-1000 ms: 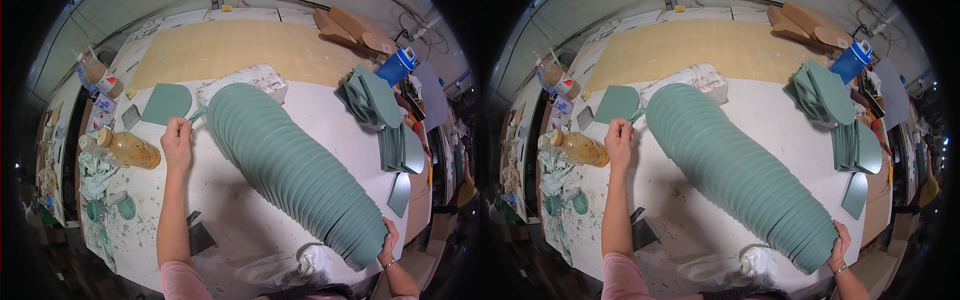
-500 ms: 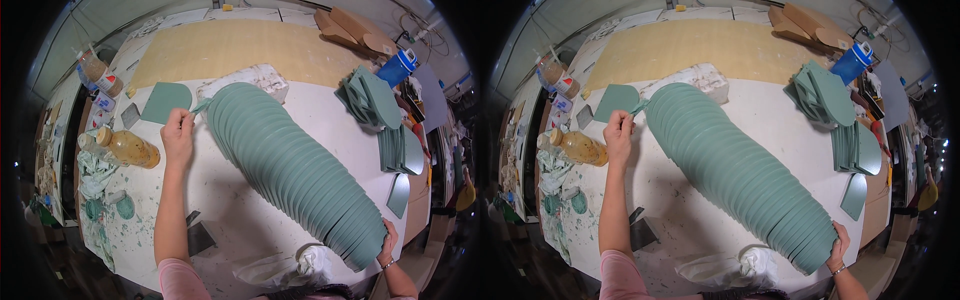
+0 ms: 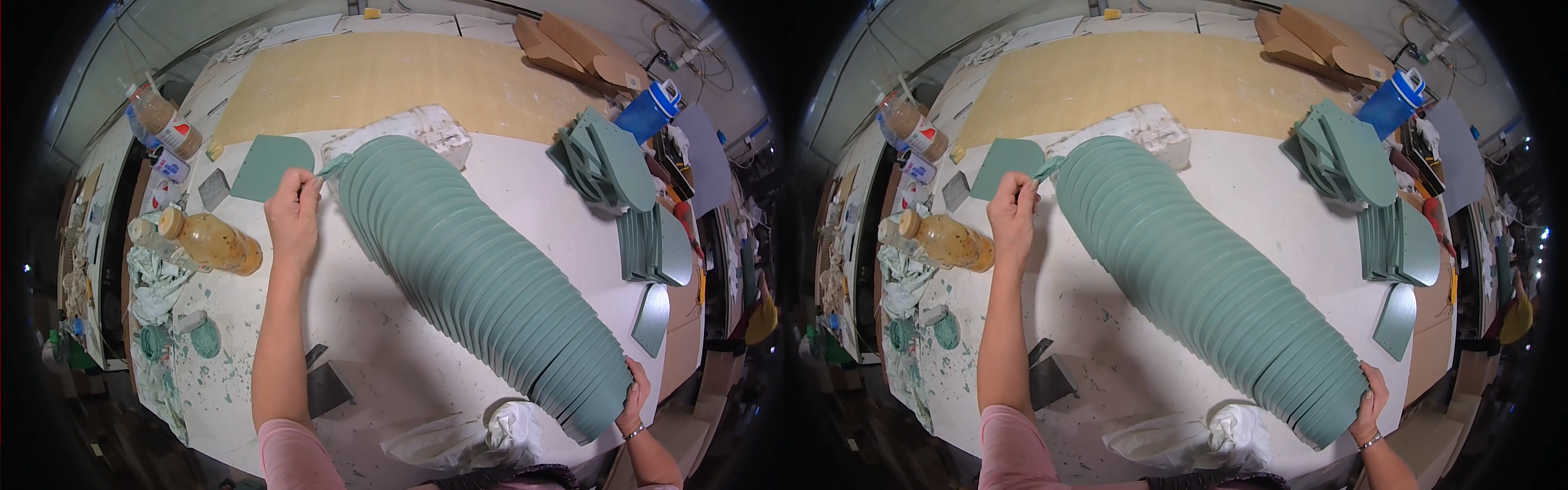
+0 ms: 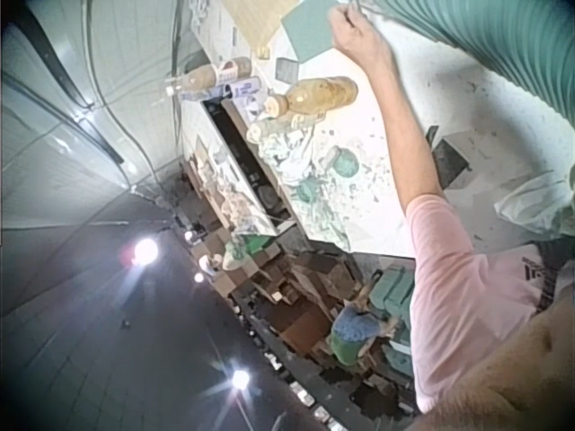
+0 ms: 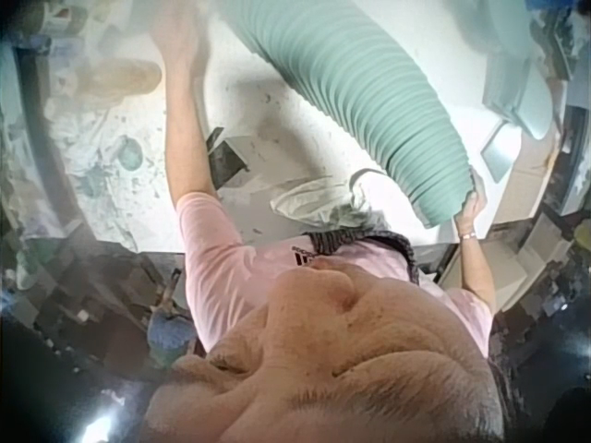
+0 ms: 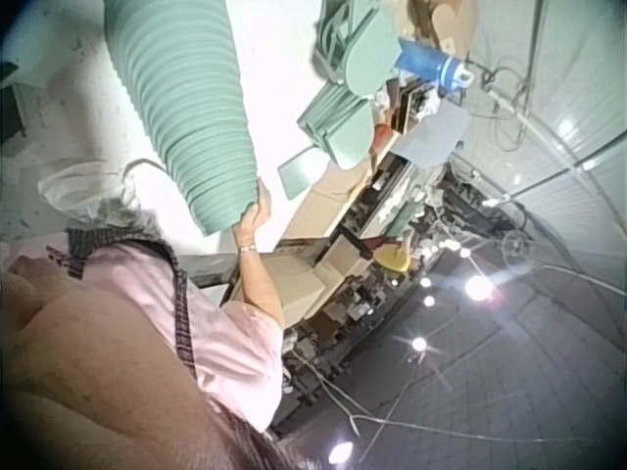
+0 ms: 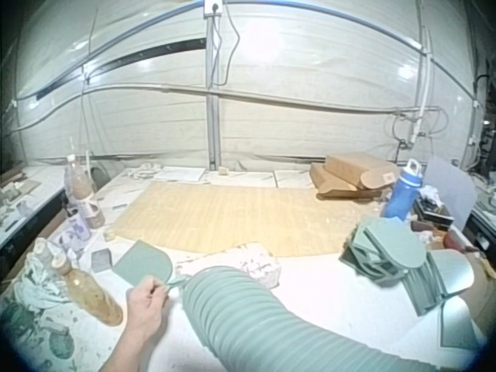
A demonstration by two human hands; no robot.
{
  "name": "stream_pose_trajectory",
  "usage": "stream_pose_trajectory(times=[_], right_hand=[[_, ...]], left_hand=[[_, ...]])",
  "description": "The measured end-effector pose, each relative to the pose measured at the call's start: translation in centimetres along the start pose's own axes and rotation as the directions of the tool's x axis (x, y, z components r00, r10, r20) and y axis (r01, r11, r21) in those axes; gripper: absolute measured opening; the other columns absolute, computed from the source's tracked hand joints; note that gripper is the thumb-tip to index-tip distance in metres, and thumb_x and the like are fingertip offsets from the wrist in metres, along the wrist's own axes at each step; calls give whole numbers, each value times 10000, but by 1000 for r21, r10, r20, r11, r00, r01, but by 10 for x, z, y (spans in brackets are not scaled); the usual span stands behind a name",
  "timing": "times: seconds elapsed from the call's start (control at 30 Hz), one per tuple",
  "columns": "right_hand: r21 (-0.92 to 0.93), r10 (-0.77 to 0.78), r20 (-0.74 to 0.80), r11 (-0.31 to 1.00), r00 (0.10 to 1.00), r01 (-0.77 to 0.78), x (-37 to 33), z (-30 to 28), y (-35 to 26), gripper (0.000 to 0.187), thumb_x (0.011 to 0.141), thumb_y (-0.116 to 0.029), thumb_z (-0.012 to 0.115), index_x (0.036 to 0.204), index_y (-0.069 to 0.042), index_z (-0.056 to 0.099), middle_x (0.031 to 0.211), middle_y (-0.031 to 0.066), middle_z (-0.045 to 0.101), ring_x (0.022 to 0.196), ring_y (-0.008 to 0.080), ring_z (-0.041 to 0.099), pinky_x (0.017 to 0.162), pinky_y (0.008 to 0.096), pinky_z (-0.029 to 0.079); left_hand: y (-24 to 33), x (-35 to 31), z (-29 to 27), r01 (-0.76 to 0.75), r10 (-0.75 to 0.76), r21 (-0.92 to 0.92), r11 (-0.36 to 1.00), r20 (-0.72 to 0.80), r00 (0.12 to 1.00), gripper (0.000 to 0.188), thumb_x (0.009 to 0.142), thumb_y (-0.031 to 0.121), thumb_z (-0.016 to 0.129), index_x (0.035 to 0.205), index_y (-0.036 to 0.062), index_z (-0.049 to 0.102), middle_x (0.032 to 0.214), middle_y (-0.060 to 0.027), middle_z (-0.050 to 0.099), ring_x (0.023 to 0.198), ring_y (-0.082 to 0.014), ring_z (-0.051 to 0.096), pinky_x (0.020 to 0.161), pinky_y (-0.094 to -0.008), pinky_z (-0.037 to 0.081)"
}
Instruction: The person removes excess material from the edges of a stack of curved green panels by hand, wipes the stack with a cloth, and uses a scraper on a small green block.
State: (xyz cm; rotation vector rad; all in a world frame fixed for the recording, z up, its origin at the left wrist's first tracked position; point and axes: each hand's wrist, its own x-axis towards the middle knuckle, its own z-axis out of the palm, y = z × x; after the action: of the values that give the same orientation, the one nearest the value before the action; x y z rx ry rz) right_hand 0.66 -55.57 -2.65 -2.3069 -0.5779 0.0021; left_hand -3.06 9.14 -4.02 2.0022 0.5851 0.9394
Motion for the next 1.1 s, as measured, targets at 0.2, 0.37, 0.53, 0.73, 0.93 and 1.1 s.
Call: stream_pose_trajectory(times=[0.2, 0.37, 0.53, 0.73, 0.93, 1.1], right_hand=[[1, -4, -6, 1000, 1000, 4, 0, 1, 0, 663, 985, -484, 401, 1208, 95, 635, 1045, 234, 667, 941, 331, 634, 867, 405, 480], [7, 3, 5, 1000, 1000, -3, 1, 1, 1, 666, 986, -486, 402, 1214, 95, 635, 1038, 230, 664, 927, 321, 628, 853, 399, 475], [2, -9, 0, 1000, 1000, 9, 1, 0, 1, 662, 985, -481, 406, 1216, 95, 635, 1036, 223, 664, 926, 315, 626, 854, 395, 473], [6, -11, 7, 1000, 1000, 11, 2, 0, -2, 650, 981, -470, 415, 1215, 94, 636, 1046, 216, 669, 933, 308, 626, 863, 392, 472], [22, 55, 66, 998, 996, -56, -1, -3, 1, 697, 1001, -515, 397, 1251, 97, 617, 1164, 221, 662, 1102, 314, 614, 1012, 399, 436], [18, 9, -11, 1000, 1000, -9, 1, 3, -1, 680, 991, -502, 406, 1206, 101, 637, 1040, 216, 670, 949, 303, 627, 879, 387, 474]], left_hand=[[0, -1, 1, 39, -39, -21, 999, -5, 999, 159, 1000, 127, 611, 882, 26, 574, 662, -25, 571, 618, -90, 493, 586, -275, 421], [-5, -11, -5, 39, -39, -20, 999, -26, 999, 151, 1001, 120, 612, 881, 34, 582, 662, -8, 577, 593, -79, 484, 565, -263, 406], [-10, -45, -11, 122, -122, -63, 991, -1, 993, 140, 1005, 101, 601, 887, 31, 572, 665, -1, 581, 589, -62, 481, 560, -242, 402], [-17, -60, -11, 133, -131, -126, 983, 23, 991, 131, 1011, 83, 588, 894, 31, 566, 674, 2, 579, 598, -51, 472, 562, -229, 397], [-21, -58, -6, 130, -127, -188, 974, 30, 991, 135, 1016, 77, 582, 891, 30, 563, 686, 5, 573, 603, -49, 466, 566, -226, 395], [-23, -58, -3, 122, -117, -189, 974, 34, 993, 132, 1019, 80, 579, 898, 30, 564, 691, 6, 573, 601, -51, 463, 571, -227, 399]])
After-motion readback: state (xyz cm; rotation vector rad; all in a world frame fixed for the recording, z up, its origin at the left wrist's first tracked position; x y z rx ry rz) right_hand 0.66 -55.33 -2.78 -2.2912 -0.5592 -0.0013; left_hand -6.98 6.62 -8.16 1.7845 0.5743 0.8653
